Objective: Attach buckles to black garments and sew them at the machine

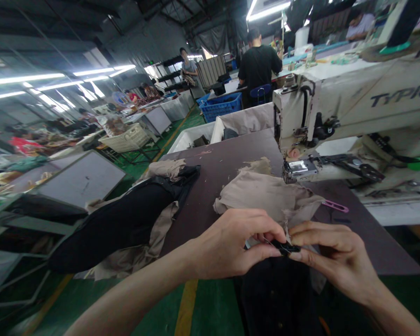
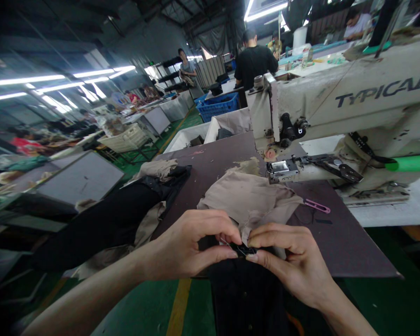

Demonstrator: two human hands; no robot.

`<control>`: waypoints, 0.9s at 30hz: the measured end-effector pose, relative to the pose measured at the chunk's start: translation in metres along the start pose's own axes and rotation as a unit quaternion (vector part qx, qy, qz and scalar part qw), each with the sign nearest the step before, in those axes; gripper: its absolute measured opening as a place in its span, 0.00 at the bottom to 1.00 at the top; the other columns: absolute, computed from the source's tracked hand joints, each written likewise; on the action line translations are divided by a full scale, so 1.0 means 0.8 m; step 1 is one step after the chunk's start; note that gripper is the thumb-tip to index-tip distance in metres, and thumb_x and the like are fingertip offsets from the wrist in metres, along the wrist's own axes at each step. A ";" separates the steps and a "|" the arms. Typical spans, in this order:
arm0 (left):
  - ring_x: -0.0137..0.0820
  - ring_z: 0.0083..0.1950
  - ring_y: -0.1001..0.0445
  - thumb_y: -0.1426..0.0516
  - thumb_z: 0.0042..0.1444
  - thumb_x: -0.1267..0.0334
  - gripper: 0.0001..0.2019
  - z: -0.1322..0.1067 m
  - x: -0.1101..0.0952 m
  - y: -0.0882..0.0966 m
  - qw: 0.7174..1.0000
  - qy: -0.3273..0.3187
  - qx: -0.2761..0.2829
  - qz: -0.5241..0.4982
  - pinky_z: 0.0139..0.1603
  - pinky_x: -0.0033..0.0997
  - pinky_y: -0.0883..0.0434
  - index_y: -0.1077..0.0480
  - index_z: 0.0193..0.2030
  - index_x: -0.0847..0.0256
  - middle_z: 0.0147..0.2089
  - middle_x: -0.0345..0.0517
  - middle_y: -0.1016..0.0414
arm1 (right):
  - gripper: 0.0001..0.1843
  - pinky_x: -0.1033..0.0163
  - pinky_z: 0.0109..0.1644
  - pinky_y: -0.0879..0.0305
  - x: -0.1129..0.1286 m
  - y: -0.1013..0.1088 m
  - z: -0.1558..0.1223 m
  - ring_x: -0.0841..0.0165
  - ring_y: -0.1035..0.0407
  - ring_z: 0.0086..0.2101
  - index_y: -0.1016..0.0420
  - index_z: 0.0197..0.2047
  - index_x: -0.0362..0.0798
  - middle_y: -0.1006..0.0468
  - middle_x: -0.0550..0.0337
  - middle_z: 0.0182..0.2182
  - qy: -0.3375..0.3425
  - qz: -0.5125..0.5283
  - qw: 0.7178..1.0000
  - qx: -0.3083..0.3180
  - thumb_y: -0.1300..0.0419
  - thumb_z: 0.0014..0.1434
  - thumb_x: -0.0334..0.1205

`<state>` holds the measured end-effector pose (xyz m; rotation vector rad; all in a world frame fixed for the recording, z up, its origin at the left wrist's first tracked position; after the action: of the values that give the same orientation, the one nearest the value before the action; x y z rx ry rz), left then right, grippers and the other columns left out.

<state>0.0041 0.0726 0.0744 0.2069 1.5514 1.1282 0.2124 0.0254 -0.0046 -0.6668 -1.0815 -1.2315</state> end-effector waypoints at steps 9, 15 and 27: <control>0.30 0.44 0.27 0.44 0.61 0.69 0.05 0.000 -0.012 0.005 0.993 -0.014 0.063 0.098 0.46 0.26 0.32 0.29 0.43 0.64 0.42 0.46 0.25 | 0.10 0.65 0.39 0.27 -0.005 -0.001 -0.006 0.65 0.23 0.36 0.18 0.41 0.50 0.19 0.56 0.38 0.016 -0.010 1.000 0.004 0.34 0.57 0.28; 0.29 0.40 0.29 0.43 0.59 0.68 0.05 0.000 -0.009 0.002 0.994 -0.004 0.066 0.091 0.42 0.25 0.33 0.32 0.42 0.64 0.39 0.44 0.27 | 0.12 0.65 0.40 0.27 -0.009 0.000 -0.008 0.65 0.23 0.37 0.19 0.42 0.51 0.19 0.56 0.39 0.022 -0.004 1.000 0.019 0.34 0.57 0.27; 0.26 0.34 0.29 0.40 0.57 0.63 0.06 -0.018 0.001 -0.040 0.984 0.079 -0.160 0.002 0.36 0.25 0.32 0.32 0.38 0.63 0.34 0.41 0.27 | 0.10 0.66 0.38 0.27 -0.009 0.002 -0.008 0.66 0.23 0.35 0.18 0.40 0.51 0.19 0.57 0.37 0.027 -0.024 0.999 -0.023 0.34 0.56 0.28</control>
<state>0.0058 0.0483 0.0488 -0.0980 1.4821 1.4058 0.2156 0.0232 -0.0131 -0.6416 -1.0317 -1.3124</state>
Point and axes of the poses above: each hand's wrist, its own z-axis towards the middle knuckle, its own y-axis out of the back of the hand, x = y × z, the point moved 1 cm from there along z, towards the middle knuckle
